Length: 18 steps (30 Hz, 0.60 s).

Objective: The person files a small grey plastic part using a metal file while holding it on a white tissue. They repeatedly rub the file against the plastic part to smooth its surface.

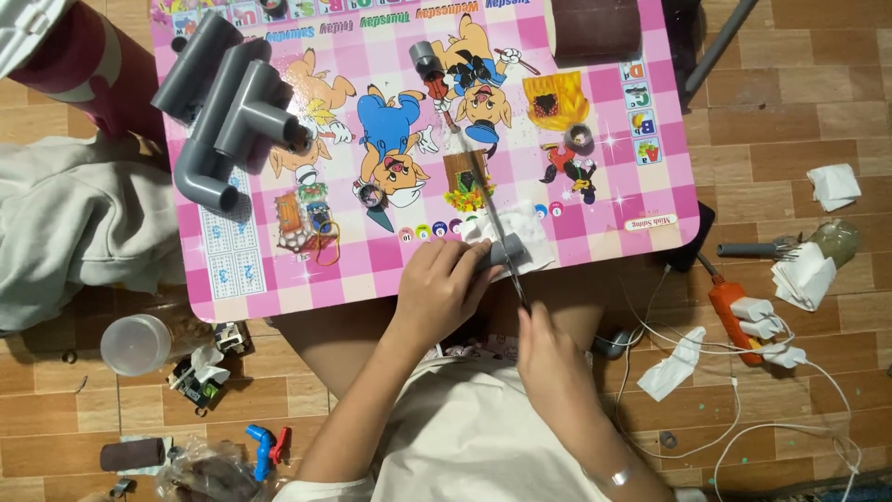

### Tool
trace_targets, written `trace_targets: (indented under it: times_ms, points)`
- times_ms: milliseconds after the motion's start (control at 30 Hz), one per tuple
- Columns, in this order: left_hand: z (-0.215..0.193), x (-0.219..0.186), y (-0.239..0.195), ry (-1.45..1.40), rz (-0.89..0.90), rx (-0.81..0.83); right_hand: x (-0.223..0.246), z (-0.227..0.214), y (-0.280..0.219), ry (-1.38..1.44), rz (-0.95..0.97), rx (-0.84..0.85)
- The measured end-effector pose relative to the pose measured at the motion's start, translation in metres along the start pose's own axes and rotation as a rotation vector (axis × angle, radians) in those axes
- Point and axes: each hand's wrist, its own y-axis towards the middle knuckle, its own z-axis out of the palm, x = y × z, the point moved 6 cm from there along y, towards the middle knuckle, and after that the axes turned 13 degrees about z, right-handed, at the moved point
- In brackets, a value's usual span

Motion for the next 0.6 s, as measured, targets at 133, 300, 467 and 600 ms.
trace_targets:
  times_ms: [133, 300, 467, 600]
  points:
    - [0.000, -0.003, -0.001, -0.002, -0.002, 0.029, -0.010, 0.003, -0.007, -0.066, 0.051, 0.082]
    - [-0.001, -0.001, -0.001, -0.003, -0.014, 0.020, 0.018, -0.007, 0.004, -0.016, 0.008, 0.051]
    - [0.000, 0.000, 0.000, -0.045, -0.014, 0.023, -0.010, -0.002, -0.019, -0.018, 0.090, 0.157]
    - [0.000, -0.003, 0.001, -0.056, -0.011, 0.028, 0.007, -0.003, 0.007, 0.020, 0.022, 0.084]
